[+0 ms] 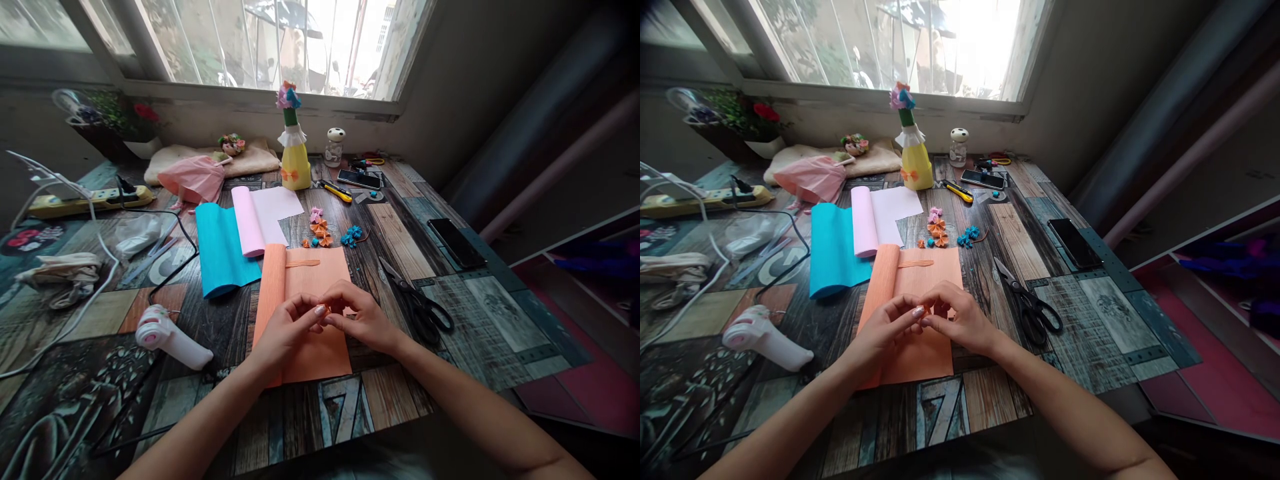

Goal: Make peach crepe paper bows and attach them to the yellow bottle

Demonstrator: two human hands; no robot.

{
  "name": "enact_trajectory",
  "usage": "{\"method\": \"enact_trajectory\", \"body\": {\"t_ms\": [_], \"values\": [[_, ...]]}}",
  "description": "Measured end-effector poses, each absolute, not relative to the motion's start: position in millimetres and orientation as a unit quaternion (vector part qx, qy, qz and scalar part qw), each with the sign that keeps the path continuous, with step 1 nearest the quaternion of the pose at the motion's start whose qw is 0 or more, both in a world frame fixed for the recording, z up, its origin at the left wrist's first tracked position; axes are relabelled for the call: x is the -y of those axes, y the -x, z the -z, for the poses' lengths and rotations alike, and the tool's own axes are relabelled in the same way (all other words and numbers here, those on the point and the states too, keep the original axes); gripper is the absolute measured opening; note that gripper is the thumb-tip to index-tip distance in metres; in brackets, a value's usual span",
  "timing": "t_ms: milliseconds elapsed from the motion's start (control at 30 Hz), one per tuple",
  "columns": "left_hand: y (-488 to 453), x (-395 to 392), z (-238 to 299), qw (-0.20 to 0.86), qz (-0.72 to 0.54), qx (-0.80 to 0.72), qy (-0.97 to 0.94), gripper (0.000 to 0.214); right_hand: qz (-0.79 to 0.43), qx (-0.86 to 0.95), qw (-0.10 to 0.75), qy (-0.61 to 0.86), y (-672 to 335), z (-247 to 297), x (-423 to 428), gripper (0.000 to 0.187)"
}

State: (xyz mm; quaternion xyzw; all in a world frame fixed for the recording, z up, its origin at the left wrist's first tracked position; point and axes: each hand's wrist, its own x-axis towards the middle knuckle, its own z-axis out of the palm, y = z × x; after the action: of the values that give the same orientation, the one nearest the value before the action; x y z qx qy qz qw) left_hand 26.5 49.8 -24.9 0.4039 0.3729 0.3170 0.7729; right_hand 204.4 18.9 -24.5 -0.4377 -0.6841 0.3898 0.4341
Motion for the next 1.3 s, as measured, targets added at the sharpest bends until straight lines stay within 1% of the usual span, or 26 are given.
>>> {"method": "enact_trajectory", "body": {"t_ms": [67,267,333,500,700,767,933,1133,1300], "values": [[-26.4,-49.6,25.0,0.772,-0.318,-0.376,-0.403,0.028,-0.392,0.683,0.432,0.441,-204.4,24.8,-18.6,0.014],[-27.1,-49.1,22.0,0.760,-0.332,-0.380,-0.410,0.029,-0.408,0.655,0.434,0.465,-203.0,27.4,-17.7,0.028],[-27.5,-49.0,21.5,0.759,-0.336,-0.376,-0.412,0.029,-0.403,0.652,0.433,0.475,-202.8,27.0,-17.8,0.026],[-27.0,-49.1,24.4,0.756,-0.338,-0.367,-0.424,0.028,-0.369,0.671,0.428,0.481,-204.0,25.1,-19.1,0.012],[-26.3,-49.6,27.3,0.752,-0.341,-0.370,-0.425,0.028,-0.332,0.689,0.436,0.475,-205.1,26.1,-19.1,0.006],[-26.8,-49.8,27.4,0.753,-0.341,-0.367,-0.426,0.027,-0.321,0.693,0.439,0.474,-204.6,26.6,-18.6,0.006],[-27.4,-49.7,27.8,0.758,-0.348,-0.358,-0.421,0.026,-0.311,0.692,0.443,0.478,-204.2,28.6,-18.5,0.016],[-27.4,-49.0,28.3,0.769,-0.353,-0.346,-0.406,0.024,-0.303,0.701,0.438,0.474,-205.2,27.6,-19.4,0.008],[-28.3,-49.3,28.0,0.778,-0.350,-0.350,-0.386,0.024,-0.295,0.704,0.446,0.468,-205.0,26.9,-18.9,0.008]]}}
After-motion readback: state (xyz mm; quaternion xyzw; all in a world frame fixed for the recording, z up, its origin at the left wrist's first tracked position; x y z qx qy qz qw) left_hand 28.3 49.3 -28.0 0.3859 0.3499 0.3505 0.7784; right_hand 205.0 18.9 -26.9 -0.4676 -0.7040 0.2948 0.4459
